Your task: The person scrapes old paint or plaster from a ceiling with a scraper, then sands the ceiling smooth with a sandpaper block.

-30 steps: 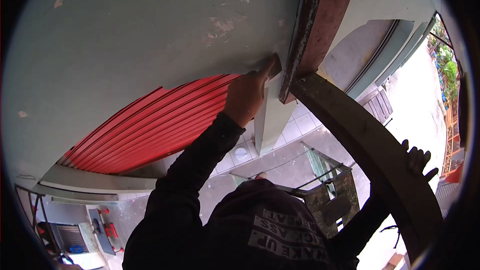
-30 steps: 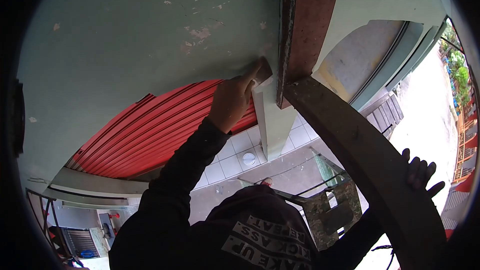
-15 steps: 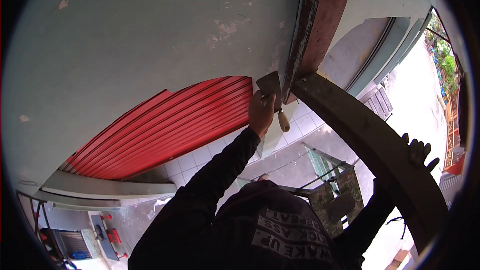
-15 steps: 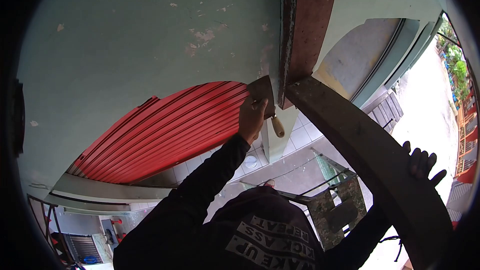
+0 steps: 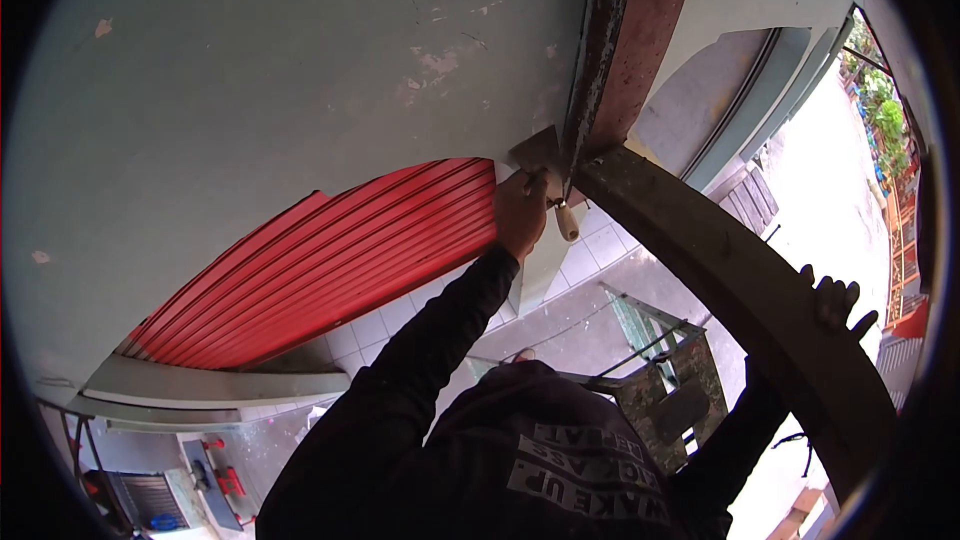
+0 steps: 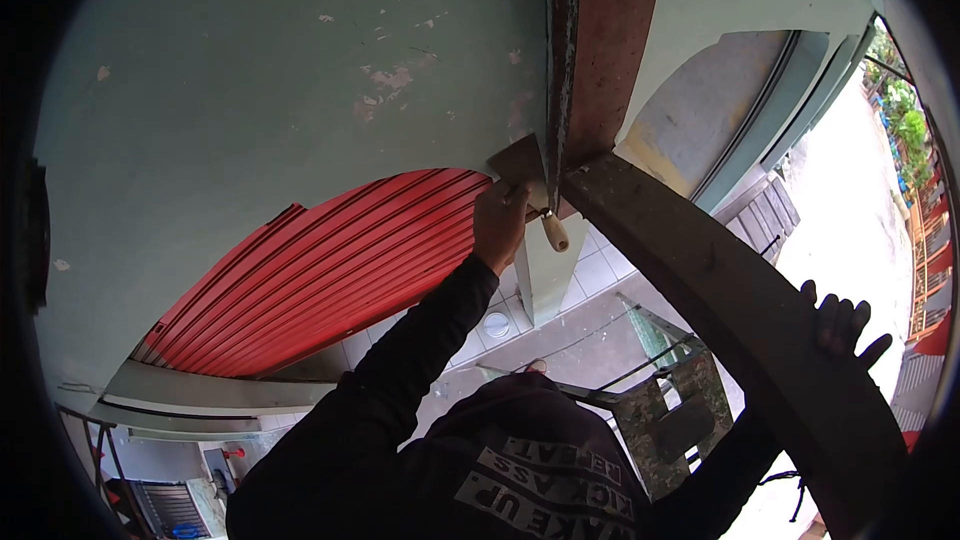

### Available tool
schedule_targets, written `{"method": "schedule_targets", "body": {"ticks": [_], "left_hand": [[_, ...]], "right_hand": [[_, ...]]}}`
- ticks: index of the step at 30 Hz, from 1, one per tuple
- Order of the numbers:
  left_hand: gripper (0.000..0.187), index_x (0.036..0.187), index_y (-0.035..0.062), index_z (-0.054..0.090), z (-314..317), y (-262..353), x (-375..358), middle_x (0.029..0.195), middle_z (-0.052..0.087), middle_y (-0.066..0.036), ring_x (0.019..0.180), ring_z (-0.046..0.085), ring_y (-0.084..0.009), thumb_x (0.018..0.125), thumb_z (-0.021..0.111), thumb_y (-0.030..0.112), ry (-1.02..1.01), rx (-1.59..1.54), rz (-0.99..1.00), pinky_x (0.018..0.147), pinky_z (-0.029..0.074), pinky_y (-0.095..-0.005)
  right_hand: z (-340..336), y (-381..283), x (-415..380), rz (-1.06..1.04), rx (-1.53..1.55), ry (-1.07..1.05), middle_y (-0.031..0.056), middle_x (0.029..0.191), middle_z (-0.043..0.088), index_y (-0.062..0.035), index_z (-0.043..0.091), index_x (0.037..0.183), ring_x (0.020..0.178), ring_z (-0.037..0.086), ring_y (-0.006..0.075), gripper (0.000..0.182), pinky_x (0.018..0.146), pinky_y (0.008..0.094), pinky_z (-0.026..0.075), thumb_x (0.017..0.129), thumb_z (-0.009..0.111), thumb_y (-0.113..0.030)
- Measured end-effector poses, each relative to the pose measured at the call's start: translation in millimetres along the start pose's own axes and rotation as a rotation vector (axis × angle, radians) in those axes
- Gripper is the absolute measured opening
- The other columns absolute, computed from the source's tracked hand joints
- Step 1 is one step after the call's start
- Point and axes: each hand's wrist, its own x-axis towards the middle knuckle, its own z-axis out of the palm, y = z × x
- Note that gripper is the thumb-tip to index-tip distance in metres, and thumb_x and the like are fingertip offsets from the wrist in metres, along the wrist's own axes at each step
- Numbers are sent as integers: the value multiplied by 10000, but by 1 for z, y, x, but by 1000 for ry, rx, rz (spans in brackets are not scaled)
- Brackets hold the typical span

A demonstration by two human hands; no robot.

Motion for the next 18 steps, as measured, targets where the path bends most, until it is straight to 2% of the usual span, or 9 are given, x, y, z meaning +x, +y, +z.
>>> {"method": "schedule_targets", "body": {"ticks": [2, 5, 7, 8, 10, 12, 15, 18], "left_hand": [[224, 1017, -68, 660, 3, 8, 16, 898, 684, -113, 813, 705, -161, 981, 620, 150, -6, 3, 77, 780, 632, -324], [227, 1000, -72, 651, -1, 20, 16, 883, 668, -104, 810, 703, -166, 985, 618, 152, -10, 74, 86, 763, 636, -323], [229, 987, -75, 645, -3, 12, 7, 864, 654, -98, 800, 699, -164, 987, 617, 153, 7, 57, 42, 766, 636, -326], [231, 980, -76, 643, -4, -7, -2, 851, 647, -94, 792, 695, -159, 988, 616, 153, 21, 9, 8, 771, 634, -329], [231, 975, -75, 640, -6, -11, -5, 844, 638, -89, 787, 687, -150, 990, 615, 155, 19, -24, -16, 780, 632, -335], [228, 976, -71, 638, -10, 14, -6, 856, 635, -86, 792, 679, -141, 991, 615, 155, -2, -2, -10, 788, 632, -341], [279, 900, -61, 684, -1, 46, 10, 719, 665, -140, 662, 678, -158, 958, 651, 210, 72, -262, 118, 597, 549, -318], [223, 984, -82, 632, -6, 31, 0, 848, 626, -90, 756, 661, -131, 990, 614, 140, 34, -156, 54, 787, 640, -352]], "right_hand": [[-4, -2, 4, -6, -2, 10, 127, 1441, 391, -231, 313, 1561, 1493, 271, 327, 583, 1208, 689, 178, 1040, 396, -479], [1, -6, -1, 20, -7, -1, 130, 1455, 386, -225, 282, 1572, 1506, 244, 321, 592, 1209, 687, 175, 1048, 378, -485], [11, -4, -11, 61, -19, -239, 131, 1481, 372, -227, 269, 1578, 1518, 220, 319, 597, 1210, 686, 173, 1052, 363, -495], [15, 0, -22, 90, -25, -483, 132, 1498, 362, -230, 266, 1580, 1524, 208, 319, 598, 1211, 685, 171, 1053, 355, -499], [13, -2, -18, 87, -10, -464, 131, 1527, 343, -235, 271, 1580, 1533, 190, 319, 597, 1212, 684, 168, 1055, 341, -509], [7, -3, -15, 78, -21, -322, 127, 1540, 328, -239, 272, 1581, 1534, 188, 319, 606, 1212, 682, 171, 1051, 341, -523], [-1, -8, -4, 66, -20, -167, 121, 1560, 305, -245, 272, 1583, 1535, 186, 319, 619, 1212, 681, 175, 1045, 342, -543], [-2, -9, 0, 59, -23, -108, 116, 1579, 281, -251, 273, 1585, 1536, 183, 320, 632, 1212, 679, 180, 1039, 342, -563]]}}
